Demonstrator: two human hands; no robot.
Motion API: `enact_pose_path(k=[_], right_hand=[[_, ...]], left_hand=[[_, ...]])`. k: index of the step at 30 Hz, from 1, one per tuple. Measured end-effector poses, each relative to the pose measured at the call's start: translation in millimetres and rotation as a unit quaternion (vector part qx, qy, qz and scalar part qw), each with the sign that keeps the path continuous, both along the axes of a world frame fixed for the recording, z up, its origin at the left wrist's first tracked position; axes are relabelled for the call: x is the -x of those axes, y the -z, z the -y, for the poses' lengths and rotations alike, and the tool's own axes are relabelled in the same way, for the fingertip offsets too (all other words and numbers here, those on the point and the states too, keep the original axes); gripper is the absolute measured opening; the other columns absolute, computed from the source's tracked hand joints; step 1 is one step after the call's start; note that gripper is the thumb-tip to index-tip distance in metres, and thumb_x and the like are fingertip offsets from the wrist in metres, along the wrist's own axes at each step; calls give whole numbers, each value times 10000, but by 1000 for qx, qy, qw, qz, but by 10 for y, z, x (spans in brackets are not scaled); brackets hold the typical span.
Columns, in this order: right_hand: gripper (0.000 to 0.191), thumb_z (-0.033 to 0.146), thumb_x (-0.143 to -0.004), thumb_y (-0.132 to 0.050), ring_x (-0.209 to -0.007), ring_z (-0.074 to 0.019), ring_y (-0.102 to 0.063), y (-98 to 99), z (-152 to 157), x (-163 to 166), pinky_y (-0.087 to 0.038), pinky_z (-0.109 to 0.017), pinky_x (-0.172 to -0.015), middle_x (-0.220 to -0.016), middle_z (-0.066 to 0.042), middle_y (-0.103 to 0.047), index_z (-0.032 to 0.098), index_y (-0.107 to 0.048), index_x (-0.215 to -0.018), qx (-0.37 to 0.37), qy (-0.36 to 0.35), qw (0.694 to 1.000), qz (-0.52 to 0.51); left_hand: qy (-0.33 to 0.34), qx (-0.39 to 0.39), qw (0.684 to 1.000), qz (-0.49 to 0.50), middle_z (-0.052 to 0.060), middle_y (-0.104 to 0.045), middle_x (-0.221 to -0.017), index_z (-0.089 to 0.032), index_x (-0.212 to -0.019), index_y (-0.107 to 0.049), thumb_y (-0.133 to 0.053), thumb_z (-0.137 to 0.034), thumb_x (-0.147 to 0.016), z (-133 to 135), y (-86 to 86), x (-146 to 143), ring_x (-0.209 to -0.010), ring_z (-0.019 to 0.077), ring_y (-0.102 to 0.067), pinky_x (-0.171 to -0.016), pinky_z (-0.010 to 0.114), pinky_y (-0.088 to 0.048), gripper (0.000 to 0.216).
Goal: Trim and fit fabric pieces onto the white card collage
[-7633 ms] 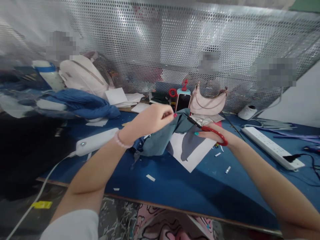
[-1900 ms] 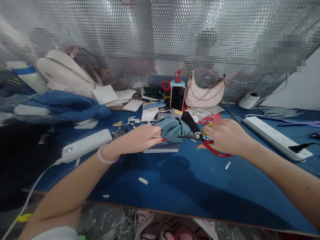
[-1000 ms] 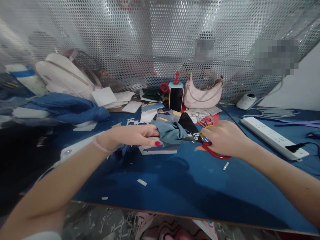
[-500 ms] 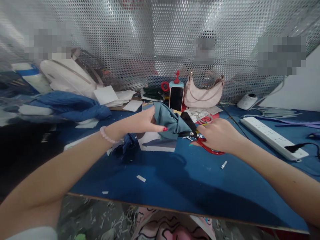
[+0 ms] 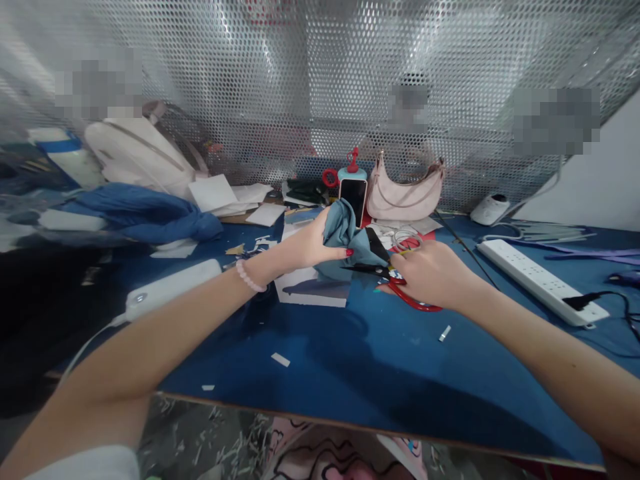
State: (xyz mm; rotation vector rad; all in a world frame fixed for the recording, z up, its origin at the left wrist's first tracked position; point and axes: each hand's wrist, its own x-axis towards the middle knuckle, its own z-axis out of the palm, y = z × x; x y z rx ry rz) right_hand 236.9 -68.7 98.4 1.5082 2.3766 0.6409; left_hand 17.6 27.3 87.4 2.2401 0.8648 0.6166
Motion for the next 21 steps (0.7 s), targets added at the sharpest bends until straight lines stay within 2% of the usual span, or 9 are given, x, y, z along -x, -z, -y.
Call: enact_pose_path(k=[4, 10, 15, 21], right_hand=[[545, 551, -975, -465, -536, -239, -603, -10, 16, 14, -222, -314, -528, -629, -167, -690, 98, -715, -801, -5, -7, 1000, 1], [609, 635, -968, -429, -554, -251, -610, -51, 40, 79, -210, -314, -532, -646, -167, -687, 110, -700, -820, 3, -3, 1000, 12], [560, 570, -980, -444, -604, -278, -639, -89, 42, 163, -242, -318, -532, -682, -184, -700, 95, -712, -859, 34, 36, 998, 35], [526, 501, -997, -421, -582, -276, -619, -102, 37, 169, -254, -323, -524, -665, -182, -692, 91, -723, -865, 41, 40, 997, 44]], left_hand=[[30, 27, 998, 51, 154, -509, -1489, -188, -1475, -357, -697, -464, -804, 12, 36, 20, -1352, 336, -508, -1100, 449, -444, 802], [55, 33, 995, 77, 156, -523, -1475, -168, -1450, -351, -701, -427, -797, 33, 41, 21, -1360, 322, -512, -1133, 456, -426, 785], [60, 30, 994, 89, 148, -562, -1421, -168, -1401, -364, -704, -392, -785, 31, 37, 14, -1332, 314, -533, -1117, 441, -438, 739], [47, 25, 996, 72, 130, -582, -1398, -189, -1386, -385, -712, -396, -800, 39, 31, 24, -1309, 321, -551, -1078, 435, -471, 702]])
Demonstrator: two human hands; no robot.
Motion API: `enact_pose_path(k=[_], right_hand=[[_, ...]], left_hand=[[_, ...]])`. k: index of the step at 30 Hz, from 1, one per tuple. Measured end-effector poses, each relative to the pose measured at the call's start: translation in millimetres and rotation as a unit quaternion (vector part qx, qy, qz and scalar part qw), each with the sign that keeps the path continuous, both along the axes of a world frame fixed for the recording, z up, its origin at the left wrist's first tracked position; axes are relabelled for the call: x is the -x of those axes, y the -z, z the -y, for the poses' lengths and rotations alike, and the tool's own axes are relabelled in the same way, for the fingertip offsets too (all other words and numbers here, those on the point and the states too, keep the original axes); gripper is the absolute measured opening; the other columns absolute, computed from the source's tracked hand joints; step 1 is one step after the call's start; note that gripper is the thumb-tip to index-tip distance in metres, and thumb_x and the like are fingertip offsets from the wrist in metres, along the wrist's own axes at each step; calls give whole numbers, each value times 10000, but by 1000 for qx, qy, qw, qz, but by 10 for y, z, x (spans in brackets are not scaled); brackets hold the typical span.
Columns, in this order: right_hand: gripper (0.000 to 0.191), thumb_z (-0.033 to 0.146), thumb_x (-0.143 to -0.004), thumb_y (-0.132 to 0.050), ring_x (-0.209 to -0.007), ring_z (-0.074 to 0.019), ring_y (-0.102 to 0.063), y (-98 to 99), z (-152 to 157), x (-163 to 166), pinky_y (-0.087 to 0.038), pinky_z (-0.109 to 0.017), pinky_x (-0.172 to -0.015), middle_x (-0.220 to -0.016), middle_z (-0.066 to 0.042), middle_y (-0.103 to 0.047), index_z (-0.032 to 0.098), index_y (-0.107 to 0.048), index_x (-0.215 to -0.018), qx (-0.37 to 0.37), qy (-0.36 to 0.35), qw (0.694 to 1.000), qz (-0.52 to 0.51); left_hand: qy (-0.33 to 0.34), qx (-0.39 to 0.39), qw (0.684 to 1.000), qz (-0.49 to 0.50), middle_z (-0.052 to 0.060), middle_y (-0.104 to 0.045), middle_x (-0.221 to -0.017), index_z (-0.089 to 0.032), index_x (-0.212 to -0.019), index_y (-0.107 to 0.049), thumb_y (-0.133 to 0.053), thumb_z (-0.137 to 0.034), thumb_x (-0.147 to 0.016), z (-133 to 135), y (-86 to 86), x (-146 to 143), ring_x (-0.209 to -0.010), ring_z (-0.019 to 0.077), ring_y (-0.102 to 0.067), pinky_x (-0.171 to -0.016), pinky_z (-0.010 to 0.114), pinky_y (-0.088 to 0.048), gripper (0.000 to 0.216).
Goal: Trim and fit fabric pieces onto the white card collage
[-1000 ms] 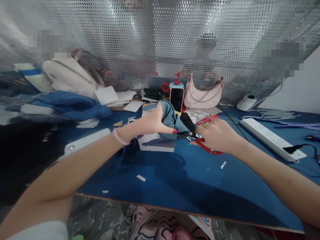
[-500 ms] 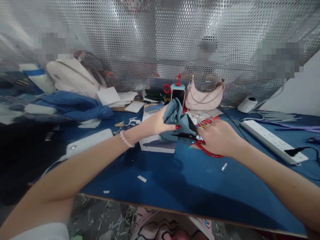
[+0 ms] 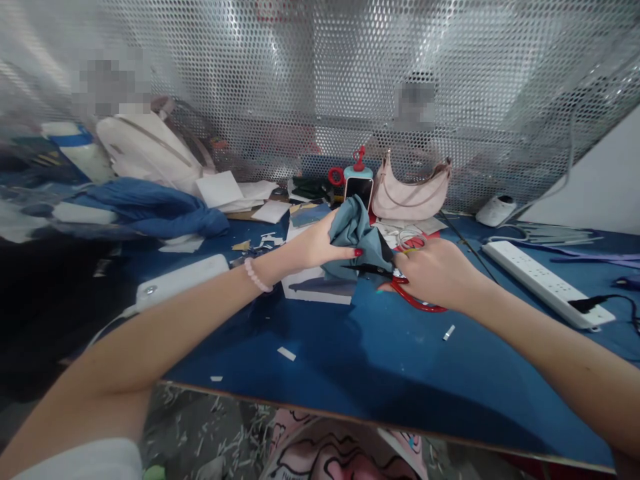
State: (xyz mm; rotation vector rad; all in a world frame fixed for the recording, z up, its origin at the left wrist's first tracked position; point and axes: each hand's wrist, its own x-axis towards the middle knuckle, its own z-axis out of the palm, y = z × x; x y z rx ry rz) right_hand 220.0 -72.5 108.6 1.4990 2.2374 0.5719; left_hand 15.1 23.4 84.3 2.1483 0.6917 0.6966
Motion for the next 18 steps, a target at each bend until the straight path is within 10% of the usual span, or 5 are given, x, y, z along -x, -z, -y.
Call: enact_pose_path(k=[18], right_hand=[[514, 503, -1003, -439, -673, -315, -703, -16, 1, 42, -249, -317, -515, -726, -200, -716, 80, -702, -875, 7, 1, 1000, 7]], left_hand=[[14, 30, 998, 49, 109, -646, -1282, -198, -1253, -475, -765, -453, -756, -43, 72, -18, -1232, 342, -598, -1062, 476, -476, 630]])
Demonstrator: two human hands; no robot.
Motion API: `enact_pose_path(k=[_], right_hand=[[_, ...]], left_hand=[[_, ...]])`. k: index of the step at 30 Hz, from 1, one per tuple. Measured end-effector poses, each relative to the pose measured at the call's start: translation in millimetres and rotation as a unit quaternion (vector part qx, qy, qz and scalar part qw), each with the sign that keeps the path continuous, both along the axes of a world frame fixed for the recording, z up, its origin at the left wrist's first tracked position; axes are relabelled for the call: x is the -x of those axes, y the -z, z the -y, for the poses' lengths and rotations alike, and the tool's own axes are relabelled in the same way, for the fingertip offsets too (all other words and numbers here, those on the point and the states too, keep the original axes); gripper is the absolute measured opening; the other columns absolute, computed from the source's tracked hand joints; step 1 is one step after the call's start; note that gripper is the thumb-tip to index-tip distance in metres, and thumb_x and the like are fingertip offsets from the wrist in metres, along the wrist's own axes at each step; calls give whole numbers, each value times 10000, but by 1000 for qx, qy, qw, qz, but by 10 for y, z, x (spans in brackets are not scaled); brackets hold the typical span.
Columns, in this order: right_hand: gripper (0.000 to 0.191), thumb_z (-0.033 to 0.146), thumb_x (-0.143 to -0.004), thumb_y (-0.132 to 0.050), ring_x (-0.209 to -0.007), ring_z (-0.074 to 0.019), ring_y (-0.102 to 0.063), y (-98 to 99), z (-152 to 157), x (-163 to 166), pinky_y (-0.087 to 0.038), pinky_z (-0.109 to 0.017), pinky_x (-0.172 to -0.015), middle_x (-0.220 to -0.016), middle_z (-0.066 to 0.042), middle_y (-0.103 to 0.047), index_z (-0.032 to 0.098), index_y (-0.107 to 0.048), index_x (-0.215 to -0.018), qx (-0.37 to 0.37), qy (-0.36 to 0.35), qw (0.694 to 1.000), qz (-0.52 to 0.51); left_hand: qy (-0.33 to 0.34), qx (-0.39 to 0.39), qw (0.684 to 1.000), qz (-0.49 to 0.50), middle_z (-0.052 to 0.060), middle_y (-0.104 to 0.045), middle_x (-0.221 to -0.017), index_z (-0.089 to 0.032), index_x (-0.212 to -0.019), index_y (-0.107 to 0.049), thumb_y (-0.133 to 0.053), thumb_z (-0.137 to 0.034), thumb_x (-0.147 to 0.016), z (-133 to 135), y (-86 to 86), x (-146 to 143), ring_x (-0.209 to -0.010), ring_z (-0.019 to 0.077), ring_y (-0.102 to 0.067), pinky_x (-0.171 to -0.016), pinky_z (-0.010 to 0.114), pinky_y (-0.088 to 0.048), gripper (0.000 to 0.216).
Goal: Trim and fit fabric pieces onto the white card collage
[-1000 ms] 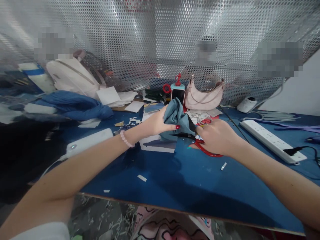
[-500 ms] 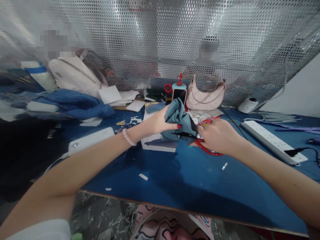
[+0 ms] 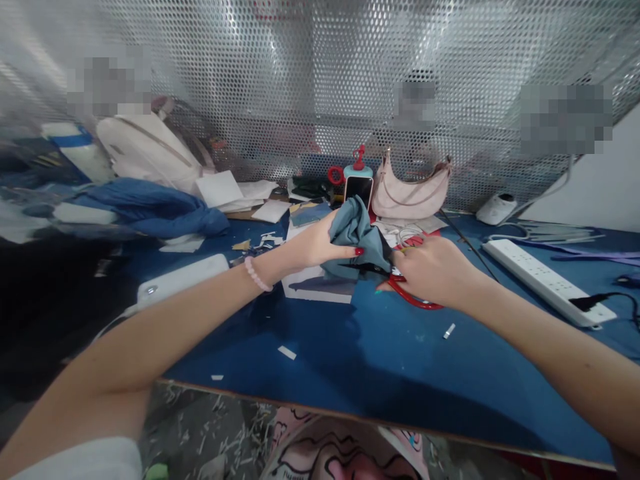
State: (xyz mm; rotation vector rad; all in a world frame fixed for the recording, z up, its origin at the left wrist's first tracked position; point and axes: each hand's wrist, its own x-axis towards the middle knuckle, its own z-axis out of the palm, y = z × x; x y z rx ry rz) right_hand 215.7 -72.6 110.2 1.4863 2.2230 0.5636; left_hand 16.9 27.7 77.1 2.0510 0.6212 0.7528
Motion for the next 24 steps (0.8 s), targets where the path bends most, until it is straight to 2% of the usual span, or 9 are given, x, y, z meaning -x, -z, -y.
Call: enact_pose_path(k=[6, 10, 16, 24], right_hand=[[564, 529, -1009, -391, -650, -306, -685, 3, -17, 62, -245, -316, -516, -728, -205, -710, 75, -696, -873, 3, 2, 1000, -11], [510, 460, -1014, -412, -689, -313, -690, 9, -21, 71, -254, -322, -528, -751, -212, -723, 70, -705, -866, 16, 18, 1000, -10], [470, 439, -994, -452, -650, -298, -672, 42, -37, 78, -263, -324, -523, -754, -210, -729, 64, -717, -894, -2, 3, 1000, -17], [420, 361, -988, -458, -690, -311, -688, -22, -51, 153, -268, -333, -532, -768, -211, -741, 67, -741, -891, 9, 13, 1000, 11]], left_hand=[[9, 4, 1000, 17, 96, -660, -1253, -193, -1217, -501, -777, -435, -758, 1, 15, -4, -1224, 328, -605, -1055, 464, -482, 588], [15, 12, 1000, 21, 94, -661, -1241, -187, -1217, -507, -785, -428, -762, -1, 12, -3, -1201, 315, -613, -1025, 440, -500, 585], [14, 13, 1000, 22, 93, -663, -1227, -190, -1193, -512, -796, -419, -764, 6, 6, -9, -1209, 314, -606, -1017, 438, -503, 563], [0, 5, 1000, 11, 91, -659, -1231, -187, -1192, -528, -784, -425, -766, 2, -6, 7, -1198, 311, -608, -995, 417, -509, 550]])
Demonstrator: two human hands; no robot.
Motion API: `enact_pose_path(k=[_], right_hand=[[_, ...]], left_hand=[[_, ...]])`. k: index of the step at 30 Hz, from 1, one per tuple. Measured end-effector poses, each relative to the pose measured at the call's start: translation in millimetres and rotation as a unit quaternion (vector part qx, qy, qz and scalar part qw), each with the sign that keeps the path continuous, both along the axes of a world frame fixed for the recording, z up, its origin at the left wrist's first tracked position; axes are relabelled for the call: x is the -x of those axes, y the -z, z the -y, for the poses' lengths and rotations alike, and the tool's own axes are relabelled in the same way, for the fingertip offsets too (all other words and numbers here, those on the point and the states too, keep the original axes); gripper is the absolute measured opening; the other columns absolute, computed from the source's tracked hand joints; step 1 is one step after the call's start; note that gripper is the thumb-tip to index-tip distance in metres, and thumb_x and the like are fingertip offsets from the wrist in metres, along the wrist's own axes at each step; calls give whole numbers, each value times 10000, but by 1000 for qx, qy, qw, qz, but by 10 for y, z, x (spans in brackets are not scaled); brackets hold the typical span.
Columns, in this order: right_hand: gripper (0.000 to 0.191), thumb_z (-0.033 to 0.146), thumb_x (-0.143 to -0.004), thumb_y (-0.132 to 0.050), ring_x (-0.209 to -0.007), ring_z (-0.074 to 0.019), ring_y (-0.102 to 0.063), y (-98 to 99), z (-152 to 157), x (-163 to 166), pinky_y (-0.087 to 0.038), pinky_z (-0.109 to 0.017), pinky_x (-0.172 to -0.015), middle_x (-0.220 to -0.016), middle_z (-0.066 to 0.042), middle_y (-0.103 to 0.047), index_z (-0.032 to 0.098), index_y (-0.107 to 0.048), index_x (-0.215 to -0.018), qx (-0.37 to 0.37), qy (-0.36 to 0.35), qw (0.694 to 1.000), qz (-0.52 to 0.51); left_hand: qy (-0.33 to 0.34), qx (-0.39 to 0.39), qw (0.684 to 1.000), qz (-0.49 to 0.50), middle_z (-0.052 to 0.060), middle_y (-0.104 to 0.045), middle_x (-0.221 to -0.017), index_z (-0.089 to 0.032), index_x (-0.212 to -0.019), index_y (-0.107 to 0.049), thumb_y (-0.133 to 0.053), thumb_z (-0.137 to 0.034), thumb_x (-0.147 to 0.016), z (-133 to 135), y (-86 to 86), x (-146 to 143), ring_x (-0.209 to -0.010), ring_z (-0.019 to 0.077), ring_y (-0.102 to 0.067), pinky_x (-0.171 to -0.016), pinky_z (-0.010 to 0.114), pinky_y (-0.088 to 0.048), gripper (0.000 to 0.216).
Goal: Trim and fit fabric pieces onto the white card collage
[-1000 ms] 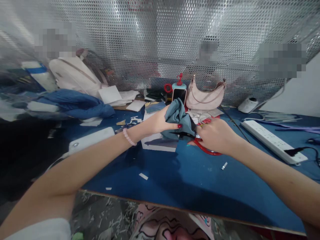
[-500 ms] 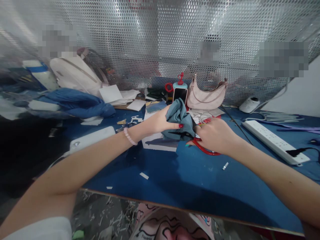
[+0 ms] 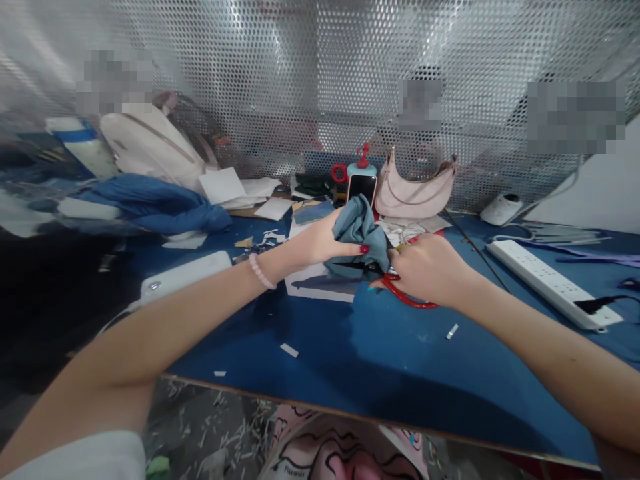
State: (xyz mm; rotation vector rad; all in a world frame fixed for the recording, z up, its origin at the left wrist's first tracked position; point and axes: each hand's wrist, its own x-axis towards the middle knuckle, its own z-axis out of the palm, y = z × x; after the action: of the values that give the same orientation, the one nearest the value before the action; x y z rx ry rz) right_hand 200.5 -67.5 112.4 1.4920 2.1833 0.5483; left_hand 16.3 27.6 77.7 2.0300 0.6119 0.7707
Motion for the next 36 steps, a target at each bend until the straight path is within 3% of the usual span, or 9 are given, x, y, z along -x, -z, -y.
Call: enact_pose_path(k=[8, 13, 19, 27, 36], right_hand=[[540, 478, -1006, -410, -642, -290, -661, 34, -24, -3, -216, -329, -529, -726, -201, -731, 76, -742, -866, -18, -37, 999, 2], [553, 467, -997, -426, -605, -270, -636, 67, -59, -7, -237, -327, -524, -669, -205, -711, 97, -739, -730, -23, -44, 998, -25], [550, 461, -989, -410, -573, -257, -611, 79, -69, -14, -231, -324, -527, -637, -198, -698, 92, -752, -767, -41, -58, 997, -31], [475, 377, -997, -425, -670, -295, -679, 51, -41, 19, -237, -318, -530, -731, -206, -734, 83, -747, -808, -5, -25, 1000, -6], [423, 483, -937, -535, -666, -286, -698, -10, 63, -107, -237, -301, -521, -730, -173, -738, 110, -710, -844, -50, 5, 999, -8]], left_hand=[[-1, 11, 1000, 9, 102, -652, -1256, -187, -1195, -514, -772, -386, -754, 12, -11, -15, -1210, 308, -610, -1007, 428, -514, 549], [7, 16, 1000, 24, 96, -665, -1212, -182, -1142, -542, -792, -404, -747, 3, -8, -25, -1183, 295, -613, -1003, 415, -507, 518], [2, 31, 999, 41, 99, -674, -1211, -186, -1119, -549, -778, -335, -753, 3, -17, -39, -1183, 302, -617, -1010, 429, -513, 457], [-8, 33, 999, 37, 100, -665, -1226, -192, -1088, -545, -813, -389, -735, 4, -18, -13, -1199, 307, -608, -1008, 418, -520, 485], [1, 77, 994, 75, 104, -675, -1220, -187, -1135, -556, -813, -371, -734, -10, 20, -5, -1167, 297, -626, -970, 420, -535, 511]])
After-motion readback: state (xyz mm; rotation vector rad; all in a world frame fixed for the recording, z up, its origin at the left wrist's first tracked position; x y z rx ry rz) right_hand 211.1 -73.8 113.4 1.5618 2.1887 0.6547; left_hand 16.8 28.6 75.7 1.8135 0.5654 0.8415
